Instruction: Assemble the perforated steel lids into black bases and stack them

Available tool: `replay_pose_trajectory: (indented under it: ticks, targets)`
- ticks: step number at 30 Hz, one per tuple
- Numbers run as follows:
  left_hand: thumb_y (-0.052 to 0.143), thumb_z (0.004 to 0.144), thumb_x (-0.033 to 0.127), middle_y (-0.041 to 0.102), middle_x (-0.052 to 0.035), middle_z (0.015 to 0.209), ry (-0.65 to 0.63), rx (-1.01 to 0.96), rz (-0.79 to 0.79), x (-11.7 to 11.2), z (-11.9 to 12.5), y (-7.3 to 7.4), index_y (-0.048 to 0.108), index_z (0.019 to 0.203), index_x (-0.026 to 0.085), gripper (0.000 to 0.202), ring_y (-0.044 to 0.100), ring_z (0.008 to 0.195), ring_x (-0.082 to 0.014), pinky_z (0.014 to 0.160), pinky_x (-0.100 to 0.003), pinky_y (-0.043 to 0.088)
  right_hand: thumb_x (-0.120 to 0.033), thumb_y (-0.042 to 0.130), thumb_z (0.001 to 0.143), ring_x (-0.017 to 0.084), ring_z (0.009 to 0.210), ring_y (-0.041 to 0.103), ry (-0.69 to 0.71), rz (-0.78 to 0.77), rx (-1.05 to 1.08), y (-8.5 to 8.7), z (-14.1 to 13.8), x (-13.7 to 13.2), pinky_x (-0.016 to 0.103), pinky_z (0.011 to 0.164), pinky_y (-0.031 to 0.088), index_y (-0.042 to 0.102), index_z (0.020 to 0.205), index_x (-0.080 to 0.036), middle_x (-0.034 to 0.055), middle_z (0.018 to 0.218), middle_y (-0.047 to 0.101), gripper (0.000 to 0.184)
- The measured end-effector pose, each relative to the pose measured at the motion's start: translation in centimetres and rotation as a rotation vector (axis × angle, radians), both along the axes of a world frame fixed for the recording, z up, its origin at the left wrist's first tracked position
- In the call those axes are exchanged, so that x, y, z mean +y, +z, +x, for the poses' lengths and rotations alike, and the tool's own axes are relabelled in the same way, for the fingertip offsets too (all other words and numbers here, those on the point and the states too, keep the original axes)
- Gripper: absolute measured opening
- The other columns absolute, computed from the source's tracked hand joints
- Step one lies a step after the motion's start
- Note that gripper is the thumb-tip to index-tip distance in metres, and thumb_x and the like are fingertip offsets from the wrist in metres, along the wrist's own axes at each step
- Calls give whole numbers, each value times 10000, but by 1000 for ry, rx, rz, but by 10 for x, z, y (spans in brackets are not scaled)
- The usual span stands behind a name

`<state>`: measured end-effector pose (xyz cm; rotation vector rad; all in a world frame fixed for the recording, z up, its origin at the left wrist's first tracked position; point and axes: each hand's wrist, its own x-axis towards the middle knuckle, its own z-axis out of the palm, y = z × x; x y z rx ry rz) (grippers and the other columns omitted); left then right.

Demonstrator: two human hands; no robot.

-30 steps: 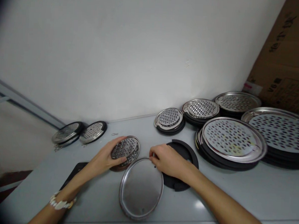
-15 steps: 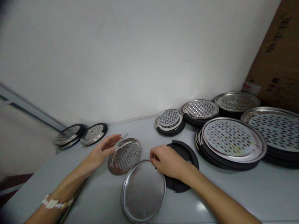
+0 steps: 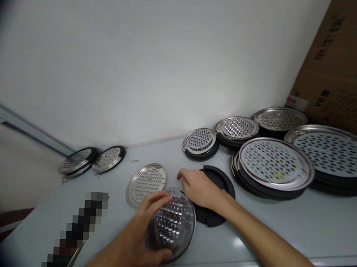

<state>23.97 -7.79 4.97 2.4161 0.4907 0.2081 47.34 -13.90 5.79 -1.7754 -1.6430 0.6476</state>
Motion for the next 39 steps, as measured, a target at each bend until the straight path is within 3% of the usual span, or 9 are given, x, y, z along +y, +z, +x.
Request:
replay_pose_trajectory:
  ticks: [7, 13, 22, 25, 28, 31, 35, 39]
  targets:
    - [876, 545, 164, 301, -139, 1513, 22, 17, 33, 7, -6, -11, 208, 1546, 347, 1217, 374, 1413, -406, 1170, -606, 364, -161, 443, 989, 214, 949, 703, 7, -2, 27, 2, -2, -1, 289, 832, 460, 695, 1048, -145, 115, 1015, 761, 259]
    - [926, 511, 190, 319, -139, 1542, -8, 63, 80, 12, -7, -12, 285, 1536, 359, 1221, 391, 1406, -422, 1146, -629, 383, -170, 462, 991, 192, 874, 688, 9, 21, 35, 1, -2, 0, 272, 779, 432, 695, 1002, -149, 94, 952, 755, 234]
    - [873, 623, 168, 480, -111, 1452, -82, 47, 172, 13, -13, -9, 389, 1478, 350, 1000, 405, 1396, -365, 1157, -626, 351, -185, 504, 976, 168, 792, 664, 15, 19, 25, 1, -1, 1, 256, 715, 400, 709, 951, -155, 72, 886, 750, 209]
    - [914, 621, 284, 485, -117, 1449, -115, 77, 156, 13, -14, -8, 448, 1448, 346, 951, 370, 1419, -384, 1152, -644, 344, -191, 526, 964, 157, 734, 645, 17, 9, 21, 3, -2, 1, 251, 672, 386, 716, 917, -158, 60, 832, 743, 199]
    - [964, 493, 504, 456, -148, 1477, -152, 118, 136, 14, -16, -9, 468, 1452, 335, 1093, 328, 1435, -436, 1137, -689, 329, -181, 540, 953, 147, 694, 624, 29, 10, 19, 4, -1, 1, 247, 649, 377, 718, 900, -151, 51, 786, 730, 188]
    - [943, 493, 572, 434, -151, 1501, -164, 134, 140, 16, -18, -12, 509, 1423, 337, 1053, 303, 1449, -446, 1136, -706, 311, -176, 542, 948, 144, 688, 618, 32, 17, 16, 4, -1, 0, 247, 643, 373, 718, 888, -149, 50, 779, 728, 188]
    - [937, 533, 548, 422, -145, 1512, -162, 117, 148, 15, -19, -14, 537, 1392, 335, 972, 284, 1458, -443, 1140, -689, 316, -178, 533, 954, 145, 694, 624, 37, 16, 11, 3, 0, 0, 248, 646, 376, 718, 891, -150, 54, 790, 733, 197]
    - [892, 683, 334, 447, -130, 1483, -125, 78, 176, 10, -14, -14, 539, 1355, 324, 759, 331, 1437, -396, 1140, -656, 345, -183, 534, 956, 149, 711, 632, 39, 18, 6, 2, 0, 1, 250, 661, 383, 717, 894, -149, 55, 798, 734, 196]
